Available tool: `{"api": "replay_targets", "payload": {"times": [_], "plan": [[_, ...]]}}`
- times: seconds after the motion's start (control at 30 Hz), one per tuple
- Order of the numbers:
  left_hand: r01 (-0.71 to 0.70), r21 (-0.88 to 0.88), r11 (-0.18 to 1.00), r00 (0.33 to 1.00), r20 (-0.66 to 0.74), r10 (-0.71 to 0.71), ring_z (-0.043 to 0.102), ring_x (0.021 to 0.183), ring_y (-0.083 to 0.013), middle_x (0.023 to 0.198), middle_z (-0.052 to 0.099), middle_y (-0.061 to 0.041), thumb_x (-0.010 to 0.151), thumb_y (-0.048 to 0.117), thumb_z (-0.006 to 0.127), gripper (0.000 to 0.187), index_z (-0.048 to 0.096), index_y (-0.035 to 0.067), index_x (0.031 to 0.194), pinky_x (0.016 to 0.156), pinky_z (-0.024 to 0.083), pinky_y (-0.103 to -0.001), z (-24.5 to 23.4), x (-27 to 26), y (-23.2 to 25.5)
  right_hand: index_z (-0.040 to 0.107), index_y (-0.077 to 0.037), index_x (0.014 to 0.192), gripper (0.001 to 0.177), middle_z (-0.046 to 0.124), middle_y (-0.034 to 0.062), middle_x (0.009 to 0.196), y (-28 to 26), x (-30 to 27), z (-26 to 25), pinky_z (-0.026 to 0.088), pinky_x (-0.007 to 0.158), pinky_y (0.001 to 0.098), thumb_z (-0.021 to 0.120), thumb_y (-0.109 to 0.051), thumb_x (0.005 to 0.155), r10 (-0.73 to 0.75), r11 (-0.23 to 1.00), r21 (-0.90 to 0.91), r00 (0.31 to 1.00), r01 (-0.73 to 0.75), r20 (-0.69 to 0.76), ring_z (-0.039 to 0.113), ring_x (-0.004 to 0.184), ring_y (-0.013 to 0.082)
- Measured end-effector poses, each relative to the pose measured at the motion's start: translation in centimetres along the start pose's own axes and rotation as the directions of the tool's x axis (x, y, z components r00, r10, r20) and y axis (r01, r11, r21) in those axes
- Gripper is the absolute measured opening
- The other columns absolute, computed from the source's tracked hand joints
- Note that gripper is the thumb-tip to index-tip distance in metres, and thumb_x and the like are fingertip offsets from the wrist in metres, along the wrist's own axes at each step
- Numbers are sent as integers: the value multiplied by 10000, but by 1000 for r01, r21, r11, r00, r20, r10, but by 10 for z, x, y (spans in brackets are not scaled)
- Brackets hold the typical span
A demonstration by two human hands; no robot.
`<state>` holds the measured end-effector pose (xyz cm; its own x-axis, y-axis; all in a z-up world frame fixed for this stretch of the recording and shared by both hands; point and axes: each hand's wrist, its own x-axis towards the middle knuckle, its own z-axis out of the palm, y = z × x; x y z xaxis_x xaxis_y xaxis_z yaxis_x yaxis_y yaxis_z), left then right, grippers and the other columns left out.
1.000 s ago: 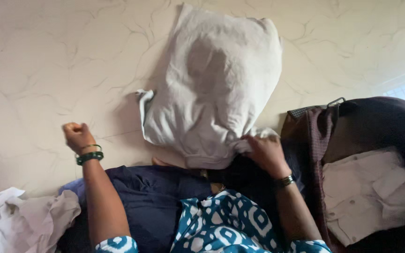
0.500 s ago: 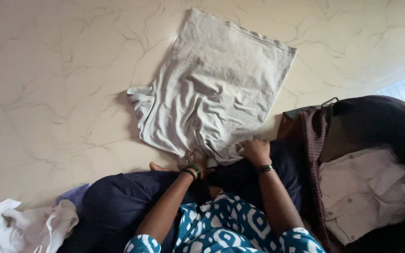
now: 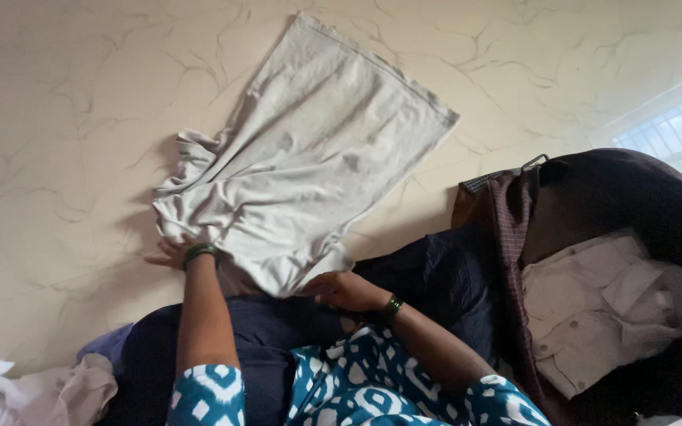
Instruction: The person sits on the floor and folds a white button-down shirt by hand, smoothing it out and folding it into a compact rectangle. They then place the folded shirt into a dark-colored suitcase. The person then picks up a light-colored long-sleeved shirt, buttons the collar, and begins folding it on the floor.
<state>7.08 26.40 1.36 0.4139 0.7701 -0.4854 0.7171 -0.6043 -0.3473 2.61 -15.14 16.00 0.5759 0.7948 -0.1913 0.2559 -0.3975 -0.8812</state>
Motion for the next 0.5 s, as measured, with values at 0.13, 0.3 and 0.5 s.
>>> {"api": "replay_targets", "payload": {"times": [0.13, 0.3, 0.5], "plan": [[-8, -136, 991, 982, -190, -18, 106, 1556, -331, 1701, 160, -143, 956, 695, 373, 870, 182, 218, 1658, 1107, -72, -773, -11, -8, -7, 672, -167, 1313, 465, 660, 108, 1343, 36, 18, -30, 508, 993, 444, 733, -347, 889, -32, 945, -326, 981, -32, -189, 605, 1225, 310], [-533, 40, 845, 774, -380, 506, 275, 1576, -322, 1650, 369, -75, 1002, 371, 521, 533, 470, 251, 1519, 1162, 136, -778, -7, -122, 72, 532, -208, 1415, 538, 404, 53, 1591, 141, 49, -111, 402, 1088, 570, 685, -338, 916, 260, 642, -579, 853, -503, -453, 364, 1468, 281], [-767, -6, 642, 642, 2, 767, 223, 1485, -473, 1616, 220, -171, 911, 411, 618, 865, 131, 355, 1623, 1065, 256, -748, 64, -221, 97, 331, -172, 1567, 690, 256, 21, 1676, 224, 64, -141, 342, 1040, 580, 506, -118, 902, 399, 489, -543, 728, -683, -557, 268, 1487, 245]]}}
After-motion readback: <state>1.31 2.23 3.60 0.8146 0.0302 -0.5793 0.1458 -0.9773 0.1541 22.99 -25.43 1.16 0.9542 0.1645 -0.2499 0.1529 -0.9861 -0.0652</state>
